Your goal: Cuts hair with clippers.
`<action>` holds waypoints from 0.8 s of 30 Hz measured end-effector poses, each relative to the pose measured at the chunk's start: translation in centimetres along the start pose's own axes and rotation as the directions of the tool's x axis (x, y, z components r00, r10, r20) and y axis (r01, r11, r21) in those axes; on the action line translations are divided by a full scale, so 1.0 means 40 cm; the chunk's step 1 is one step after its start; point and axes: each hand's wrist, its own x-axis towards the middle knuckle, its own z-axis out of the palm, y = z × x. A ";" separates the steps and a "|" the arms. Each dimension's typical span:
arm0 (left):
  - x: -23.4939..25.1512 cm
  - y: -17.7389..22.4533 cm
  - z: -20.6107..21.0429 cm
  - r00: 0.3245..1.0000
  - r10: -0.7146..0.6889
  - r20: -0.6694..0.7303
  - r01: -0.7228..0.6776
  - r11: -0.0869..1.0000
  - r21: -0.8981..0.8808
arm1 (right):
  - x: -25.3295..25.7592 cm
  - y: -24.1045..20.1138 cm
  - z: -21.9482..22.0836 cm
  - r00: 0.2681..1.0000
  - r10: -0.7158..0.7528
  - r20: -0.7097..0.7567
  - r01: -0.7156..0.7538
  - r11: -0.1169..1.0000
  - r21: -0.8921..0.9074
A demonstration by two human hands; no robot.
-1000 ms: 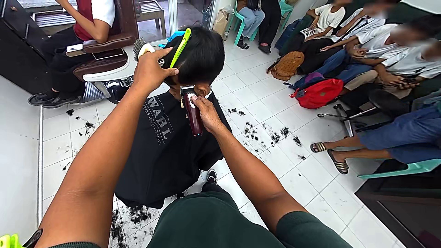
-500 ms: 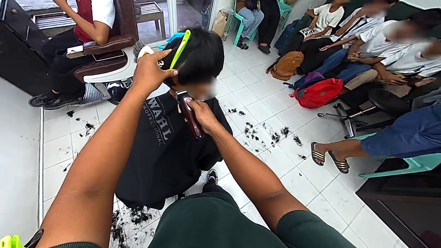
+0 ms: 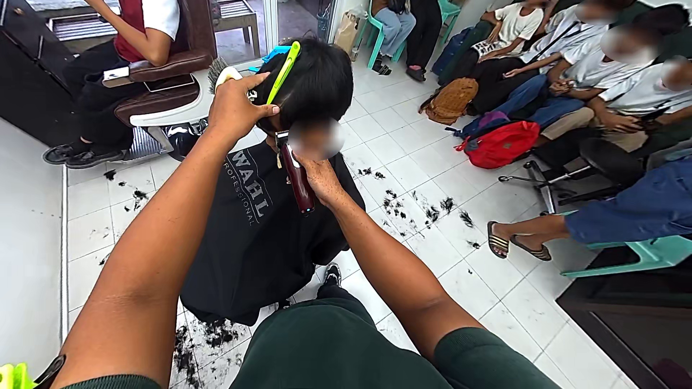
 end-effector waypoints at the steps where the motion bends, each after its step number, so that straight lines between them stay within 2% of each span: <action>1: 0.000 -0.001 0.000 1.000 0.000 0.001 0.000 1.000 -0.004 | 0.001 0.003 -0.004 0.999 0.032 0.010 -0.031 0.999 -0.022; 4: -0.001 -0.004 0.000 1.000 0.008 -0.003 -0.008 1.000 -0.020 | 0.003 0.006 -0.006 0.998 0.067 0.010 -0.067 0.998 0.001; 7: -0.002 -0.002 0.000 1.000 -0.002 -0.001 0.002 1.000 -0.021 | 0.000 0.005 0.003 0.998 -0.048 -0.027 0.050 0.996 0.077; 9: -0.001 -0.002 0.001 1.000 0.001 -0.003 -0.001 1.000 -0.022 | 0.003 0.010 0.000 0.997 -0.075 -0.023 0.075 0.996 0.044; 13: 0.001 -0.001 0.000 1.000 0.010 0.005 -0.010 1.000 -0.007 | 0.004 0.008 -0.007 0.999 0.049 -0.007 -0.049 0.999 -0.007; 16: 0.001 -0.005 -0.005 1.000 0.020 0.000 -0.020 0.999 -0.026 | -0.005 0.008 -0.003 0.996 -0.088 -0.011 0.089 0.990 0.106; 18: -0.024 -0.012 -0.015 0.995 0.049 -0.089 -0.058 0.993 -0.104 | -0.036 0.013 -0.028 0.990 -0.130 0.056 0.125 0.988 0.087; 19: -0.047 -0.015 -0.015 0.975 0.067 -0.212 -0.101 0.983 -0.153 | -0.063 0.021 -0.052 0.991 -0.090 0.101 0.085 0.995 0.056; 21: -0.108 0.002 0.013 0.880 0.114 -0.462 -0.217 0.960 -0.178 | -0.123 0.065 -0.108 0.988 0.050 0.148 -0.059 0.997 0.059; 22: -0.145 0.015 0.042 0.877 0.138 -0.459 -0.247 0.951 -0.185 | -0.153 0.100 -0.131 0.987 0.104 0.126 -0.120 0.985 0.124; 23: -0.183 0.023 0.073 0.928 0.175 -0.329 -0.252 0.945 -0.209 | -0.185 0.135 -0.147 0.985 0.154 0.080 -0.169 0.956 0.239; 24: -0.209 0.027 0.097 0.973 0.217 -0.081 -0.231 0.940 -0.251 | -0.215 0.166 -0.158 0.976 0.214 0.031 -0.210 0.906 0.367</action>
